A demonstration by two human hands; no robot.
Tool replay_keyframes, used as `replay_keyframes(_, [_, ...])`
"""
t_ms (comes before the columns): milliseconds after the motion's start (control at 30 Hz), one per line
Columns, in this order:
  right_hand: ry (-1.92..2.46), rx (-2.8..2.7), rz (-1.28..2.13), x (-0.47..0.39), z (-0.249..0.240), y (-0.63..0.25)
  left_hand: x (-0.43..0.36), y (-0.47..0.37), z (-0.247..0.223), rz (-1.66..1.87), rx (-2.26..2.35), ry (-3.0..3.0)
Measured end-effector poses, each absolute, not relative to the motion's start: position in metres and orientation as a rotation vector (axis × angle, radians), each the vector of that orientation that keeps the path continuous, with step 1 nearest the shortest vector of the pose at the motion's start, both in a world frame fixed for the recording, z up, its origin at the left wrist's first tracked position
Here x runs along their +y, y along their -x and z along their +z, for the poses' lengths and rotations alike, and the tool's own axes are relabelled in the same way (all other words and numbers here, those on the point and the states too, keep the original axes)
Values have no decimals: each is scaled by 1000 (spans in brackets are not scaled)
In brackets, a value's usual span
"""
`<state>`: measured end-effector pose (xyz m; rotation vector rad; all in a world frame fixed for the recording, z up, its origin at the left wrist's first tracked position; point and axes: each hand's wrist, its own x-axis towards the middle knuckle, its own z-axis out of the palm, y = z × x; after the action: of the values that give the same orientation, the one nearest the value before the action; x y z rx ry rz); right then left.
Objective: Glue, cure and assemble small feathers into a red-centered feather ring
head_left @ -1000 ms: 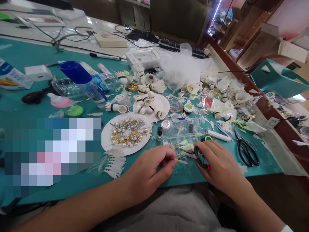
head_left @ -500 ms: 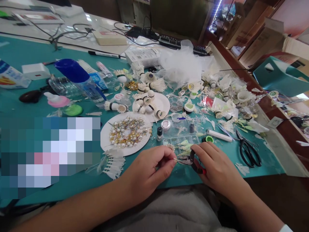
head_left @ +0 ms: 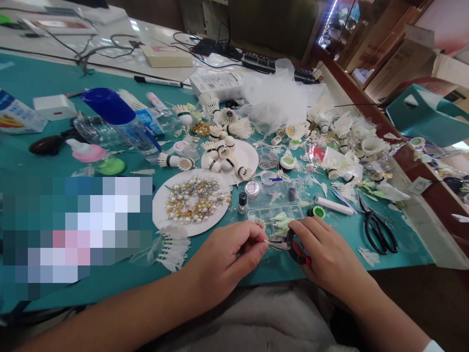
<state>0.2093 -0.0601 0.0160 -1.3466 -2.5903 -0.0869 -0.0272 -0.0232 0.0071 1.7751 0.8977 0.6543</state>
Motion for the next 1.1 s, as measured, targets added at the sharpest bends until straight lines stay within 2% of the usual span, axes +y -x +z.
replay_keyframes(933, [1414,-2622,49,-65,9,-207,-25,25,0,605,876,-1580])
replay_keyframes(1100, [1431,-2559,354,-67,16,-212,-25,26,1,562,830,-1504])
